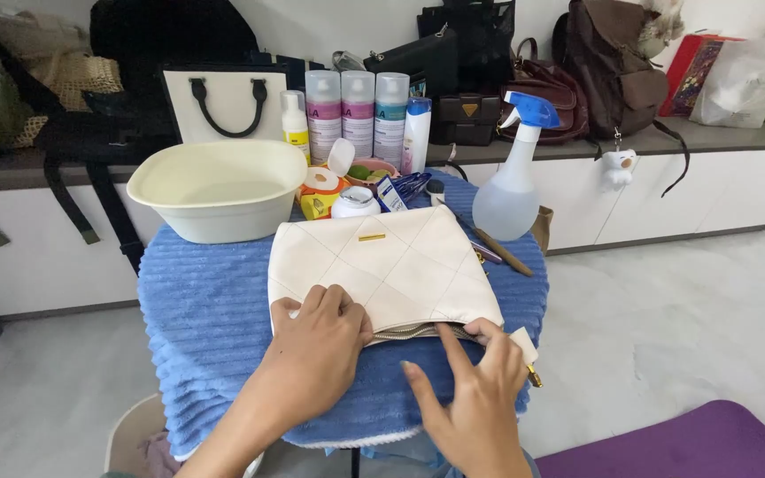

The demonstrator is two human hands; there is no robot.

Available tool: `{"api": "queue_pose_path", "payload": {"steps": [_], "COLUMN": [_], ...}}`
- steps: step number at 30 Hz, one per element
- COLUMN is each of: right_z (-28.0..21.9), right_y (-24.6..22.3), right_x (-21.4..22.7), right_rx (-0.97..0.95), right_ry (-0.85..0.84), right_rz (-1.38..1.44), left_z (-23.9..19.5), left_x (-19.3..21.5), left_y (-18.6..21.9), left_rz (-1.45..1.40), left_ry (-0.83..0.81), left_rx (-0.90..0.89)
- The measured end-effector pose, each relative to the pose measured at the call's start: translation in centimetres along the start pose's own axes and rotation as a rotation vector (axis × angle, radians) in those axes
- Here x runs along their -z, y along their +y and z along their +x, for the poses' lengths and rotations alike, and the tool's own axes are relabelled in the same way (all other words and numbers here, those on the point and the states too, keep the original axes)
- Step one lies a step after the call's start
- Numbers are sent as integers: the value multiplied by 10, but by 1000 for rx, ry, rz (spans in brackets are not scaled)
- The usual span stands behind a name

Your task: Cleaning and inspecting a white quilted leather bag using a cloth and cleaning products at a workshop station.

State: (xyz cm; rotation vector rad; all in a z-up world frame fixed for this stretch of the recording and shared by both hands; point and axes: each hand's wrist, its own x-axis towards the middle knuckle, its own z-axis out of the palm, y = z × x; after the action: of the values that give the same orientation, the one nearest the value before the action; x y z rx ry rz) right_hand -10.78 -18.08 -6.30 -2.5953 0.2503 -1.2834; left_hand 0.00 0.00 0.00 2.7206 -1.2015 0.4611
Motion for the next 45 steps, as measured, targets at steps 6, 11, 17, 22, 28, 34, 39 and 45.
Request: {"api": "queue_pose_path", "payload": {"steps": [6,11,17,22,28,34,39,45], "right_z": [-5,-3,-7,-10,-8,2,0,-3], "right_y": [-9,-2,-5,1,22,27,43,63], "right_x": [-1,2,0,4,24,48,41,30], "right_rx": [83,35,57,90,-12,-335,-280,-256], "right_ry": [-63,11,2,-30,81,-34,9,35], "right_rz": [30,11,-10,60,452,864,1110,1205], "left_z": [0,0,1,1,5,14,28,50], "left_x": [-2,-1,0,2,-5,-2,-18,-36], "left_y": [-1,-1,-1,0,11,74,106,108], "left_rz": [10,-18,-19,0,27,208,279,277], "left_ry": [9,-3,-36,-20,-134,-21,224,329], "left_rx": [13,18,33,23,50,48,-5,18]}}
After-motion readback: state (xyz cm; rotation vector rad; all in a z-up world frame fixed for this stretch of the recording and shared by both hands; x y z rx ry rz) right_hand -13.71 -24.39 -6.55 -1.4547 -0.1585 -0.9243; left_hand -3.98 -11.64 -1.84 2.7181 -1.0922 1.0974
